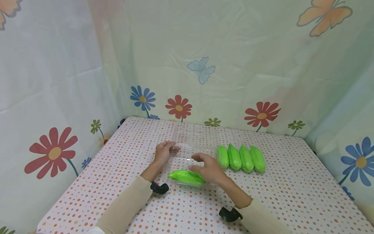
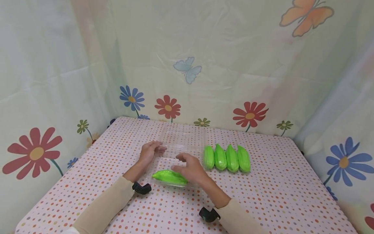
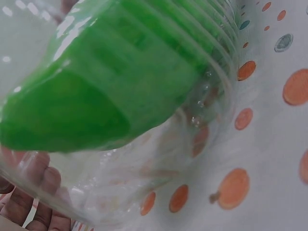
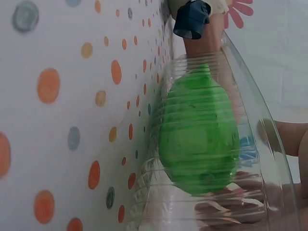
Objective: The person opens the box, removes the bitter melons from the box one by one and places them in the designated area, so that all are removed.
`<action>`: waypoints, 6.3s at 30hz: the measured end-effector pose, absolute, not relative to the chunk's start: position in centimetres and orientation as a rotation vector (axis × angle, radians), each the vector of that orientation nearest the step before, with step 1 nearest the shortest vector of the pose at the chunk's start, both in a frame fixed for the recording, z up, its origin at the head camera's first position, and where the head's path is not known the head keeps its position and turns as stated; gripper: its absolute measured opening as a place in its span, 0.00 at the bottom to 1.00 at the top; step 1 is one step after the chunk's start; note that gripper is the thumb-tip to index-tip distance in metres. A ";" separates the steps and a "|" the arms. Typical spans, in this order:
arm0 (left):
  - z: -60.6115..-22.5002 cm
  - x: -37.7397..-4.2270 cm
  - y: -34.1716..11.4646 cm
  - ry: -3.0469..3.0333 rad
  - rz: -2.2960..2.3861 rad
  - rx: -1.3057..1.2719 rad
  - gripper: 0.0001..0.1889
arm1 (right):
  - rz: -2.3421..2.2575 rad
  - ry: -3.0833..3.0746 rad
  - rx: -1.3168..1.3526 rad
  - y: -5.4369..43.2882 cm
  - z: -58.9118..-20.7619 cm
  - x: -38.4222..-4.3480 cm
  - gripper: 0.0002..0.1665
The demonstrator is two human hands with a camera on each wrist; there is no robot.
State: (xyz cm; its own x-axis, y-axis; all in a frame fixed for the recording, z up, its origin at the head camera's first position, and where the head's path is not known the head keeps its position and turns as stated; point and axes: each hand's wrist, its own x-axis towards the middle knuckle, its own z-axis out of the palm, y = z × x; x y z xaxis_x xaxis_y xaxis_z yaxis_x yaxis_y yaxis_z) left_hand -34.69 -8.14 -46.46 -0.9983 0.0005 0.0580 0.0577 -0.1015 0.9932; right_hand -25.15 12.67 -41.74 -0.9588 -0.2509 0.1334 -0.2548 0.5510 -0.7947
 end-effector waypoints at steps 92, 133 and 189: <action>-46.7 -34.6 -8.4 -2.079 -2.342 -0.087 0.18 | 1.585 -2.769 0.839 12.0 -42.8 -25.2 0.29; -46.6 -34.6 -8.2 -2.047 -2.343 -0.076 0.17 | 1.710 -2.362 0.452 14.4 -41.1 -26.5 0.29; -43.8 -32.5 -8.5 -2.106 -2.377 -0.109 0.17 | 1.174 -2.252 -0.113 26.4 -39.6 -29.8 0.36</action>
State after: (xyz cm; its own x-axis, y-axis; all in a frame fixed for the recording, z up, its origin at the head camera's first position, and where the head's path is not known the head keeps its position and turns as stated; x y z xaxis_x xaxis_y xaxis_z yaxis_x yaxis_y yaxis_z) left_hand -32.50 -8.54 -43.84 -0.9970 0.0720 0.0276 0.0187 -0.1210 0.9925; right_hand -29.79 26.36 -39.57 -0.8221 0.3326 0.4621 -0.1883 0.6071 -0.7720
